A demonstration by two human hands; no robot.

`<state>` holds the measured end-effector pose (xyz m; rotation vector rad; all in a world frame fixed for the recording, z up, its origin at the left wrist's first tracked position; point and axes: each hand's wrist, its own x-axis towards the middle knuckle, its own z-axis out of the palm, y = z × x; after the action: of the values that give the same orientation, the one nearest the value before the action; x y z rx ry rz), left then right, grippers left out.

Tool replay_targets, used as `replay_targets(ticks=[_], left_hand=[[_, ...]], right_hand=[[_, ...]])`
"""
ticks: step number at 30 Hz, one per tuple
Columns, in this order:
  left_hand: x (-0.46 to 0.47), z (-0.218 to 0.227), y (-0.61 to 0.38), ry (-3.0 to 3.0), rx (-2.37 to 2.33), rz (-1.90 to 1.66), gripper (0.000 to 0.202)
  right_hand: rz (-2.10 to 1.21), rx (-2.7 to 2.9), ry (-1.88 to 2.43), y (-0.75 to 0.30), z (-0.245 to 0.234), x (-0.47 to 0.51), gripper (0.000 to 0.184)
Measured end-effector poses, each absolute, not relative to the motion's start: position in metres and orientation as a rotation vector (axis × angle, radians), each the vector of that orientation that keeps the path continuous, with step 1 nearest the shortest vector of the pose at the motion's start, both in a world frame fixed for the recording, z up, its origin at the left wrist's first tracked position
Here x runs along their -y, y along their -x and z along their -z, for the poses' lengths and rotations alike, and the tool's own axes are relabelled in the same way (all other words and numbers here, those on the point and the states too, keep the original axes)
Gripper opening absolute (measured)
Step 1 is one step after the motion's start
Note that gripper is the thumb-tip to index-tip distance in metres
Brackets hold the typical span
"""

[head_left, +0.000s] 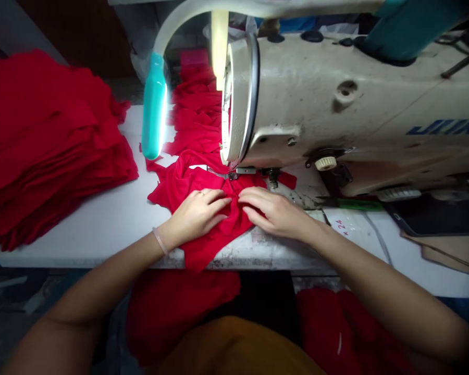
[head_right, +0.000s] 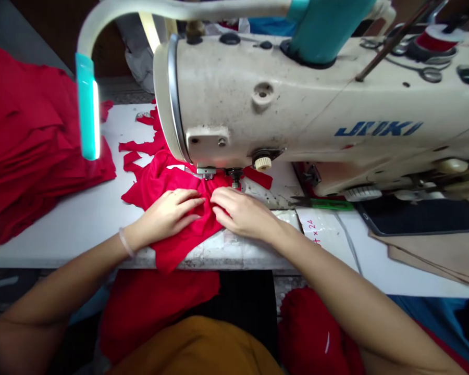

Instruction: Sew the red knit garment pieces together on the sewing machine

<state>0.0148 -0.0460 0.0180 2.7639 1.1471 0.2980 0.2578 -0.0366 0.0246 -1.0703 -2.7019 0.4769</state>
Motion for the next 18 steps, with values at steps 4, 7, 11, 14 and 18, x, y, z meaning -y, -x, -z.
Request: replay_targets(ticks=[4, 7, 11, 14, 18], left_hand=[[0.064, -0.016, -0.011, -2.675, -1.447, -0.135, 0.064], [0.069, -0.020, -0.007, -2.619, -1.547, -0.046, 0.074], [0.072, -0.024, -0.013, -2.623, -1.565, -0.048, 0.078], [0.074, -0.019, -0.021, -2.713, -1.440, -0.154, 0.064], [0.076, -0.011, -0.026, -2.743, -1.206, -0.193, 0.047]], right_hand=[[0.139, 2.795, 1.616, -0.261, -0.022, 0.035, 0.042], [0.272, 2.844, 1.548, -0.264, -0.023, 0.042, 0.038], [0.333, 2.836, 1.370, -0.268, -0.018, 0.041, 0.043], [0.264, 2.796, 1.343, -0.270, -0.011, 0.040, 0.050], [0.137, 2.795, 1.198, -0.267, -0.010, 0.044, 0.047]])
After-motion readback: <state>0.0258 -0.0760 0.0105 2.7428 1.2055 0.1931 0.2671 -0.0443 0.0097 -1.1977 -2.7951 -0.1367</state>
